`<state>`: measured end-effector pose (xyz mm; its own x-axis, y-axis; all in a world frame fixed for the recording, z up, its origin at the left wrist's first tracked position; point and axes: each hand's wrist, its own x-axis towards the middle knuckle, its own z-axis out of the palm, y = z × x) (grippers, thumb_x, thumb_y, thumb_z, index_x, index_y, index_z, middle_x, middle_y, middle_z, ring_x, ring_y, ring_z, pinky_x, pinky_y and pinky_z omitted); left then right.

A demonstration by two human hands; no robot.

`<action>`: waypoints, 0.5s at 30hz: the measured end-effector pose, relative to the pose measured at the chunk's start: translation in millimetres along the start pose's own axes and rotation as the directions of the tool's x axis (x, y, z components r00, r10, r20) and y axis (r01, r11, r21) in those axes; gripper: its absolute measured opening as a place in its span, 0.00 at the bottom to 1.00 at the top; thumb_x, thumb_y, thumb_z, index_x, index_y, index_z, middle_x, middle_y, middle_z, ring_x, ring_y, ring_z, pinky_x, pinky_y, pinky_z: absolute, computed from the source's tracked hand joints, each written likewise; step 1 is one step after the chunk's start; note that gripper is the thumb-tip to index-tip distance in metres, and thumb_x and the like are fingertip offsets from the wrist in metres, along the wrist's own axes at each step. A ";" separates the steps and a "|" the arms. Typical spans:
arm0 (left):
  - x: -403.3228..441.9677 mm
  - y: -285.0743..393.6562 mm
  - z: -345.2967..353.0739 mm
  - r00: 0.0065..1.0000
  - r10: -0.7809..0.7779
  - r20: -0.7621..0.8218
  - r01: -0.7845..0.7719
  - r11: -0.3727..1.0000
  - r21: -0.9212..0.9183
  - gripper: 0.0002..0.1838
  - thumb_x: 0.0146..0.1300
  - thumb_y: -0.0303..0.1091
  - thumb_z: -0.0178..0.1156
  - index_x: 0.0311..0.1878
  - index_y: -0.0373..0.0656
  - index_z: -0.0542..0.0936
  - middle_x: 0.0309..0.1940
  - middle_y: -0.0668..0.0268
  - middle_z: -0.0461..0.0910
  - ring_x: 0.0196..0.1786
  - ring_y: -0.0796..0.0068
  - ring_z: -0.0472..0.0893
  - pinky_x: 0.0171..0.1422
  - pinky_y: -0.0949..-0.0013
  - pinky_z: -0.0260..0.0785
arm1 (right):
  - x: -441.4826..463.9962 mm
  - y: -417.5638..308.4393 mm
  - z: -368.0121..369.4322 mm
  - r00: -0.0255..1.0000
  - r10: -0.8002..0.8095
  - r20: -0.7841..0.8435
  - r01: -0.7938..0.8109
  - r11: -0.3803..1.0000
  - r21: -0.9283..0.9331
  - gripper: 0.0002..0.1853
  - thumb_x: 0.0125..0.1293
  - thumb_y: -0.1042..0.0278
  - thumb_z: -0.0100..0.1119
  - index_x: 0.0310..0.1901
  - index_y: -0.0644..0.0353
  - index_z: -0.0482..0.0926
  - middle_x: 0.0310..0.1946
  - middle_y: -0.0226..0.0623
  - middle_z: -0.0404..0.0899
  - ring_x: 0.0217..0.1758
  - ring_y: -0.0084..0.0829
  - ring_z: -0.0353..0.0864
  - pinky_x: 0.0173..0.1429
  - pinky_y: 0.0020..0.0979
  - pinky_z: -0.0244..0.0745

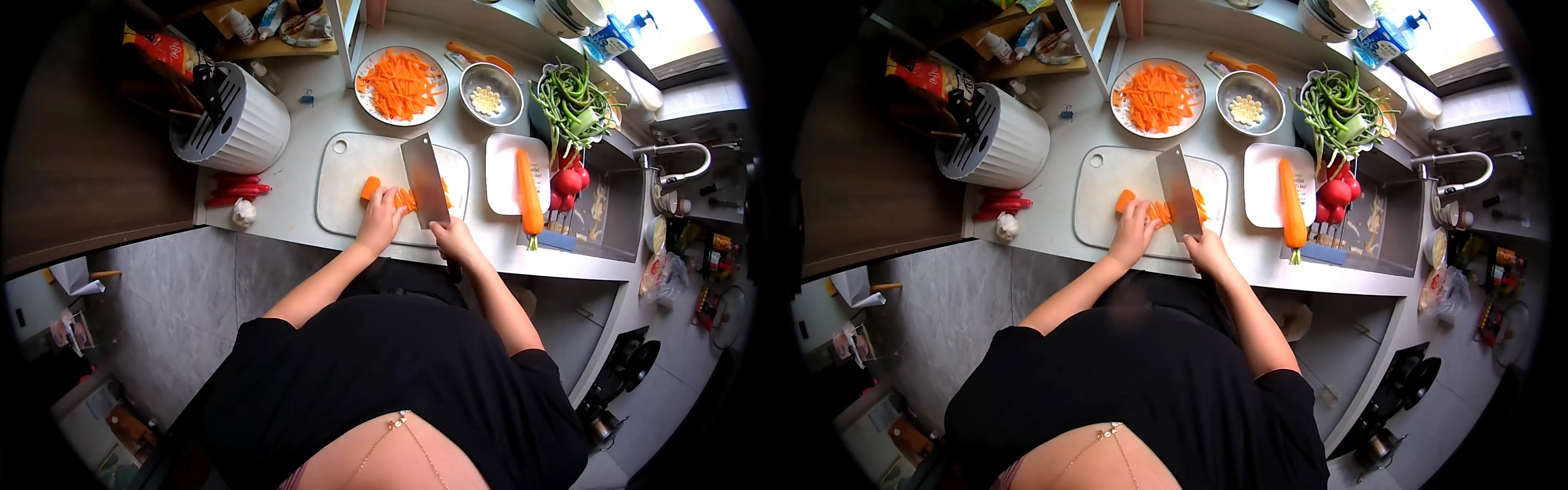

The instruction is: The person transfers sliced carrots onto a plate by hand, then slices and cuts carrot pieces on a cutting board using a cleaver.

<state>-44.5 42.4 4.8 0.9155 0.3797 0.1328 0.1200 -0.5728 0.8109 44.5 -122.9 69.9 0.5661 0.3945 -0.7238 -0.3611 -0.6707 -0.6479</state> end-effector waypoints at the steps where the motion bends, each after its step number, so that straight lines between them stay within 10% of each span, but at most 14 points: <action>1: 0.2 -0.2 0.5 1.000 -0.016 0.004 0.016 1.000 -0.016 0.22 0.60 0.26 0.62 0.56 0.34 0.70 0.49 0.54 0.68 0.37 0.63 0.75 0.48 0.63 0.71 | 0.8 1.2 0.5 0.999 0.017 0.038 -0.020 0.997 0.070 0.11 0.68 0.64 0.52 0.33 0.64 0.72 0.14 0.32 0.67 0.12 0.26 0.68 0.18 0.31 0.66; 15: 32.9 33.2 -3.1 0.984 0.019 -0.178 -0.035 0.996 -0.087 0.16 0.62 0.30 0.61 0.53 0.35 0.76 0.51 0.52 0.71 0.50 0.53 0.75 0.56 0.60 0.69 | 7.1 -29.5 13.8 0.986 -0.108 0.127 0.040 0.892 0.451 0.09 0.67 0.65 0.52 0.36 0.63 0.70 0.15 0.30 0.66 0.11 0.23 0.65 0.16 0.29 0.65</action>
<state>-11.5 38.1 37.9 0.8349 0.4916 0.2476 0.0538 -0.5206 0.8521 48.9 -91.7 80.6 0.5032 0.5410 -0.6739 -0.6339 -0.2990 -0.7133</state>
